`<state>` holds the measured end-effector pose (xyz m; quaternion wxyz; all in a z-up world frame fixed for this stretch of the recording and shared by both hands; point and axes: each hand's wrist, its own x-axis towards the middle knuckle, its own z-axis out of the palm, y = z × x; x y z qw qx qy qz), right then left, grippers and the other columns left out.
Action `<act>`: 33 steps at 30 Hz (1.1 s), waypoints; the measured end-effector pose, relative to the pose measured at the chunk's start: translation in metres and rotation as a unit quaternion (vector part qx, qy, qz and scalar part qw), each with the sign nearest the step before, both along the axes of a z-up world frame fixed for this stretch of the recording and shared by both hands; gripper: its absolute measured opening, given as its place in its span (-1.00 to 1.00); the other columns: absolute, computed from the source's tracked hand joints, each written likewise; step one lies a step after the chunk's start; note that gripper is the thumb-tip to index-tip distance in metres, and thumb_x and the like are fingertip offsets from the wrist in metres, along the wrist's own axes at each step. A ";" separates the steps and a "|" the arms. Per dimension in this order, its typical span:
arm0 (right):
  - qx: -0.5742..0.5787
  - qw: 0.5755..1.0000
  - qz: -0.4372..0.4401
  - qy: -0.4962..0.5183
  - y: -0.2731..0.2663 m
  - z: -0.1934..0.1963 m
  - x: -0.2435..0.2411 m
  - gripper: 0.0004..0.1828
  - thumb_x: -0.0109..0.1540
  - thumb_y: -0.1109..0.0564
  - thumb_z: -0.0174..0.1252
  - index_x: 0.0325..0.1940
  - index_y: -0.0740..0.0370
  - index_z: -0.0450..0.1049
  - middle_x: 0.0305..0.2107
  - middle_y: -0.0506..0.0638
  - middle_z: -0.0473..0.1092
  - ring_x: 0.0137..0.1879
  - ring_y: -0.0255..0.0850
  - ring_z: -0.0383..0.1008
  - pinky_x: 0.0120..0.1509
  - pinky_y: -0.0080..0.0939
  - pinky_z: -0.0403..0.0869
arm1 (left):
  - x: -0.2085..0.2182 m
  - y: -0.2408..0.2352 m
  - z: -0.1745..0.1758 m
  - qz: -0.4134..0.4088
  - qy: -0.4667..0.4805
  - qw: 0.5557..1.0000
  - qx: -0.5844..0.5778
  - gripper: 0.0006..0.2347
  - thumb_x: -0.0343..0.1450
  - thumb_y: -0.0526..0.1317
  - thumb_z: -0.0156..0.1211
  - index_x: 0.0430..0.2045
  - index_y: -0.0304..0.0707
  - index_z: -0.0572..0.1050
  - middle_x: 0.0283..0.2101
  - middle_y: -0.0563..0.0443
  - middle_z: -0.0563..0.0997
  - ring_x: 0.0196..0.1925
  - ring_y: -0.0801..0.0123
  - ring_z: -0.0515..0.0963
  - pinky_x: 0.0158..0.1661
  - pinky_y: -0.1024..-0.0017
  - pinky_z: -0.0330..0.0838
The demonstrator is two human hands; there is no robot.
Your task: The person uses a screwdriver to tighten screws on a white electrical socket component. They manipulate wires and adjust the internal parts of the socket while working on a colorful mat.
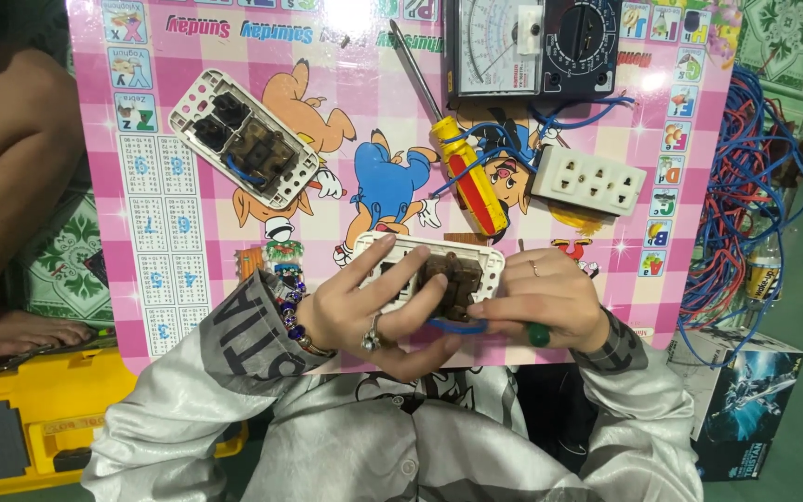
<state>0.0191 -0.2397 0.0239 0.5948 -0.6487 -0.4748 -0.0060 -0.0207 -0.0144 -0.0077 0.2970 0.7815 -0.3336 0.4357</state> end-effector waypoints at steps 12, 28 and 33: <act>0.019 1.000 -0.014 0.003 0.006 0.005 -0.001 -0.87 0.27 0.27 0.21 -0.29 0.39 0.63 -0.76 -0.04 0.27 -0.70 -0.22 0.25 -0.56 -0.25 0.34 | 0.002 -0.007 0.000 0.007 -0.027 1.000 -0.014 -0.77 0.53 -0.11 0.03 0.02 0.46 0.28 -0.20 0.18 0.65 -0.22 0.32 0.66 -0.18 0.14 0.72; -0.084 0.982 -0.169 0.026 -0.009 -0.051 -0.009 -0.81 0.28 0.06 0.29 -0.28 0.24 0.67 -0.61 0.13 0.44 -0.51 0.05 0.46 -0.34 -0.04 0.49 | 0.008 0.001 -0.037 -0.022 0.027 0.999 0.011 -0.74 0.46 -0.12 0.23 -0.02 0.14 0.36 -0.12 0.02 0.66 -0.18 0.15 0.67 -0.10 0.09 0.67; -0.153 0.976 -0.146 0.060 0.009 -0.033 0.010 -0.84 0.30 0.16 0.22 -0.22 0.29 0.65 -0.65 0.06 0.51 -0.59 -0.12 0.48 -0.47 -0.22 0.39 | 0.011 0.014 -0.035 0.023 0.096 0.987 0.124 -0.70 0.45 -0.15 0.27 0.03 0.08 0.37 -0.15 0.04 0.63 -0.13 0.18 0.65 -0.05 0.09 0.62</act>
